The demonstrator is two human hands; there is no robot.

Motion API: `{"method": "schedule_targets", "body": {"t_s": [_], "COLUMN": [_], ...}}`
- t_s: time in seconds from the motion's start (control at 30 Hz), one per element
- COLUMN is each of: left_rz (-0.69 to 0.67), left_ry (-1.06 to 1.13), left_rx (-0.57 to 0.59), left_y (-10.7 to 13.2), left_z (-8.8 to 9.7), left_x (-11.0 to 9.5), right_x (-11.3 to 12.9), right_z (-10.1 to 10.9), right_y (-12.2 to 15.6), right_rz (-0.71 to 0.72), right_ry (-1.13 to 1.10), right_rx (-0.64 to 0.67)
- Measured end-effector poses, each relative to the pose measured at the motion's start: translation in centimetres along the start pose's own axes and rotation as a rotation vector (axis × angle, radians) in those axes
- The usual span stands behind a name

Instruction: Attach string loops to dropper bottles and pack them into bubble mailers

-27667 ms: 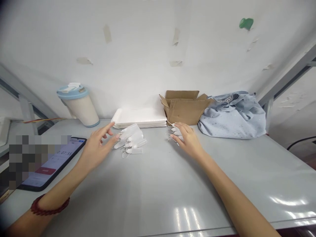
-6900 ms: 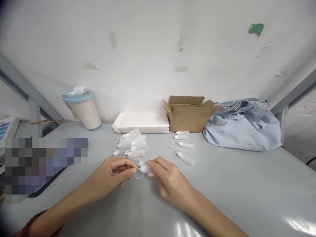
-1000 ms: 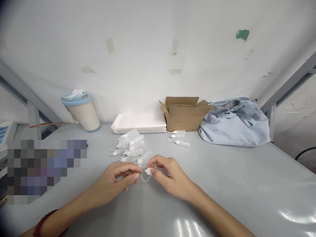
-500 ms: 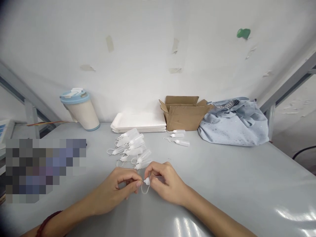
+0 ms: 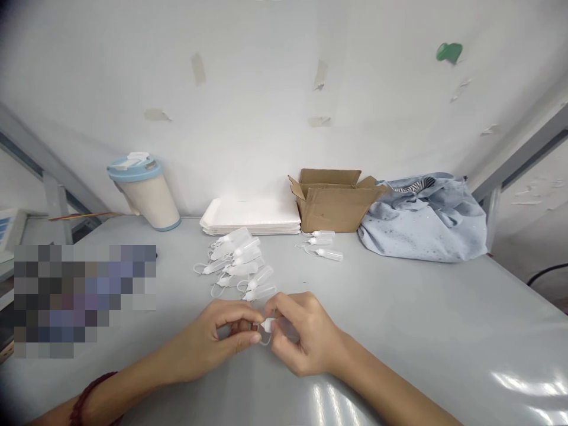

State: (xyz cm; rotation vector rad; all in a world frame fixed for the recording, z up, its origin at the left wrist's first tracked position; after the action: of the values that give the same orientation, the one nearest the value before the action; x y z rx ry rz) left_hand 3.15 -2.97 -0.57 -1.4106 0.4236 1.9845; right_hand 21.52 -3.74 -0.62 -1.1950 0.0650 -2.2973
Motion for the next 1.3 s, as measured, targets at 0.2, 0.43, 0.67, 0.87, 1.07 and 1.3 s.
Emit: {"method": "schedule_targets", "body": {"t_s": [0.2,0.43,0.67,0.87,1.07,1.3], "left_rz": [-0.038,-0.036,0.011,0.041,0.112,-0.087], "left_ry": [-0.022,-0.048,0.006,0.008,0.117,-0.254], "left_rx": [-0.072,-0.070,-0.010,-0.001,-0.014,-0.337], "left_y": [-0.2,-0.1,0.2,0.1,-0.1,-0.4], "left_z": [0.5,0.4,-0.1,-0.2,0.1,2.0], "left_x": [-0.5,-0.6,-0.3,-0.4,0.1,1.2], "right_x": [0.3,0.1,0.1,-0.3,-0.3,-1.6], "right_z": [0.5,-0.1,-0.9,-1.2,-1.2,2.1], "right_y": [-0.2,-0.1,0.3,0.3,0.1,-1.4], "right_rz": [-0.023,-0.016,0.023,0.108,0.091,-0.343], "right_ry": [0.027,-0.013,-0.017,-0.050,-0.007,0.191], "right_rx": [-0.044,-0.027,-0.062,-0.126,-0.109,-0.159]}}
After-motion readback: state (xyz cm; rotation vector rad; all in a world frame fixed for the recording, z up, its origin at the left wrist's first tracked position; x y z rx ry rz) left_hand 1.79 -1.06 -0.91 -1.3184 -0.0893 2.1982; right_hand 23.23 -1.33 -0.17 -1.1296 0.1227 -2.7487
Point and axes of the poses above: each hand's wrist, its own y-axis away from the middle knuckle, its own z-axis out of the back of the hand, x = y × z, the point moved 1 cm from there along -y, towards the middle knuckle, and after that the axes turned 12 degrees about -z, right-handed, at the moved point
